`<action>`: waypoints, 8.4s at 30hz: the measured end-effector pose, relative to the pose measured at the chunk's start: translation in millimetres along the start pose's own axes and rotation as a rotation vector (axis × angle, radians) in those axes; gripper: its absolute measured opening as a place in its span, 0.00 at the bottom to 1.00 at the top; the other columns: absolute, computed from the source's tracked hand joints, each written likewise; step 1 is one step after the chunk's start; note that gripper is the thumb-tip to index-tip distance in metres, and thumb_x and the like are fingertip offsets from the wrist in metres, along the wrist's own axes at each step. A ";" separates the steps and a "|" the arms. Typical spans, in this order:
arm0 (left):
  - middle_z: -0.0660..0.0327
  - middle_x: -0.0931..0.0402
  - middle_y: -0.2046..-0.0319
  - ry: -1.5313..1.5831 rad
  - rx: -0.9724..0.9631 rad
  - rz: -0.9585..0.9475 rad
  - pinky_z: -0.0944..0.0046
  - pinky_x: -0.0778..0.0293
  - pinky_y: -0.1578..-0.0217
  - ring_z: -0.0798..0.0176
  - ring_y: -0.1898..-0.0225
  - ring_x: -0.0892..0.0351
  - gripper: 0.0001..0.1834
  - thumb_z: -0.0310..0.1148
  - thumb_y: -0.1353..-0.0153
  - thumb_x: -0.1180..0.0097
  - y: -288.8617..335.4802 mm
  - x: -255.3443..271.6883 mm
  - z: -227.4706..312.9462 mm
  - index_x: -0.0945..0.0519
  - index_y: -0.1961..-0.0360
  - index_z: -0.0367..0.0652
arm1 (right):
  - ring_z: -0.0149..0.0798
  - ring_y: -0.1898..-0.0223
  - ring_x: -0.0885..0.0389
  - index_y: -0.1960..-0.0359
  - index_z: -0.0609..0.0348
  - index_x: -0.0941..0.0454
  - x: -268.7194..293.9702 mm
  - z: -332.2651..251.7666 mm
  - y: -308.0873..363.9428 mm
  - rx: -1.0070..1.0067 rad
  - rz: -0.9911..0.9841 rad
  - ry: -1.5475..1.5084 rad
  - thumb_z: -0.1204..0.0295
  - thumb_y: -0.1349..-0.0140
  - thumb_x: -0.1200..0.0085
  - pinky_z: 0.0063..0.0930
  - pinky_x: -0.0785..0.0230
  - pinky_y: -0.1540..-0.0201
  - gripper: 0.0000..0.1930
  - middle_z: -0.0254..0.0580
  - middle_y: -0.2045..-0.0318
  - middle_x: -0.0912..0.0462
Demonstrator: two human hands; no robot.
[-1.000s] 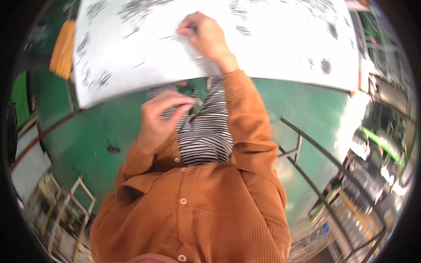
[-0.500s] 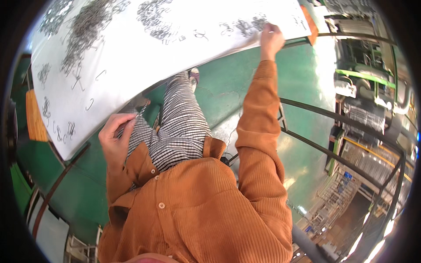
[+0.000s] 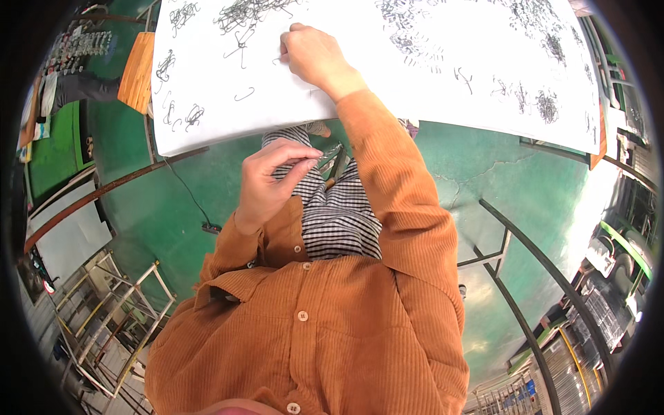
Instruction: The person sorts small metal spring-like fasteners on a large paper-covered table, picking them up one by one and hanging some on a metal chain rack.
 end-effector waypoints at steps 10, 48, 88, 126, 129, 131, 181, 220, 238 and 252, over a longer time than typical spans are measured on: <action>0.58 0.16 0.68 0.040 0.003 0.092 0.69 0.21 0.65 0.66 0.65 0.16 0.07 0.16 0.46 0.38 2.7 -0.4 -9.1 0.15 0.66 0.36 | 0.44 0.68 0.18 0.67 0.65 0.21 60.2 -7.2 92.4 -0.255 0.115 -0.309 0.79 0.41 0.46 0.35 0.26 0.62 0.04 0.48 0.68 0.17; 0.49 0.22 0.62 -0.434 -0.433 -0.033 0.53 0.25 0.58 0.43 0.61 0.21 0.09 0.30 0.40 0.42 -192.2 -103.2 -30.8 0.16 0.61 0.37 | 0.37 0.66 0.20 0.69 0.63 0.22 76.7 -76.3 183.9 -0.313 0.418 -0.728 0.81 0.46 0.37 0.27 0.28 0.62 0.06 0.41 0.68 0.19; 0.60 0.15 0.66 0.063 0.208 0.108 0.71 0.22 0.65 0.72 0.66 0.19 0.08 0.22 0.42 0.37 -1.0 21.7 -29.5 0.14 0.60 0.39 | 0.45 0.65 0.19 0.67 0.62 0.22 37.0 -64.8 160.4 -0.322 0.297 -0.470 0.83 0.47 0.38 0.31 0.25 0.63 0.07 0.43 0.67 0.20; 0.58 0.17 0.70 0.000 0.006 0.164 0.70 0.24 0.72 0.66 0.72 0.19 0.09 0.19 0.46 0.37 12.0 31.7 -8.6 0.14 0.63 0.39 | 0.47 0.67 0.18 0.61 0.62 0.21 -2.7 -2.8 16.2 -0.018 -0.049 0.199 0.75 0.43 0.41 0.36 0.26 0.61 0.09 0.48 0.69 0.19; 0.58 0.16 0.70 0.009 -0.020 0.196 0.70 0.24 0.71 0.66 0.72 0.19 0.09 0.19 0.46 0.37 12.1 28.5 -10.8 0.14 0.63 0.39 | 0.46 0.70 0.17 0.63 0.65 0.20 28.8 -14.3 50.3 -0.105 0.016 -0.136 0.78 0.41 0.43 0.33 0.24 0.64 0.06 0.49 0.71 0.17; 0.59 0.16 0.68 0.025 0.027 0.196 0.71 0.24 0.68 0.69 0.69 0.18 0.09 0.19 0.44 0.38 15.3 27.7 -14.8 0.15 0.61 0.37 | 0.43 0.71 0.16 0.64 0.66 0.20 40.5 -18.3 81.3 -0.296 0.014 -0.474 0.78 0.39 0.44 0.30 0.23 0.67 0.04 0.48 0.71 0.16; 0.60 0.16 0.70 0.036 0.066 0.075 0.72 0.24 0.63 0.72 0.68 0.20 0.05 0.21 0.43 0.36 -7.2 -5.0 -10.5 0.16 0.65 0.35 | 0.28 0.62 0.19 0.68 0.63 0.19 41.8 -34.2 168.2 -0.414 0.380 -1.248 0.82 0.42 0.38 0.24 0.25 0.56 0.03 0.35 0.66 0.18; 0.58 0.16 0.69 0.183 0.320 -0.079 0.73 0.19 0.67 0.70 0.68 0.16 0.09 0.23 0.40 0.39 -42.0 22.8 -37.8 0.16 0.60 0.30 | 0.37 0.67 0.18 0.69 0.62 0.20 49.5 -57.2 157.6 -0.311 0.343 -0.615 0.83 0.46 0.38 0.26 0.26 0.63 0.05 0.41 0.69 0.17; 0.59 0.14 0.70 -0.025 0.198 0.033 0.73 0.22 0.70 0.73 0.70 0.17 0.08 0.23 0.43 0.35 -18.8 41.5 -13.6 0.14 0.62 0.36 | 0.41 0.67 0.17 0.69 0.61 0.20 50.8 -74.9 136.9 -0.095 0.276 -0.460 0.81 0.47 0.38 0.30 0.24 0.66 0.05 0.41 0.68 0.18; 0.57 0.15 0.64 0.001 0.070 0.093 0.73 0.21 0.68 0.71 0.67 0.17 0.09 0.18 0.42 0.40 10.6 48.8 13.2 0.15 0.59 0.35 | 0.40 0.67 0.18 0.65 0.62 0.17 38.9 -59.7 74.0 -0.142 0.210 -0.555 0.75 0.40 0.41 0.29 0.27 0.63 0.04 0.44 0.69 0.17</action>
Point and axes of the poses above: each hand's wrist, its own y-axis away from the middle knuckle, its own x-axis out of the back of the hand, z = x × y, the point moved 7 cm from there along -y, towards the middle knuckle
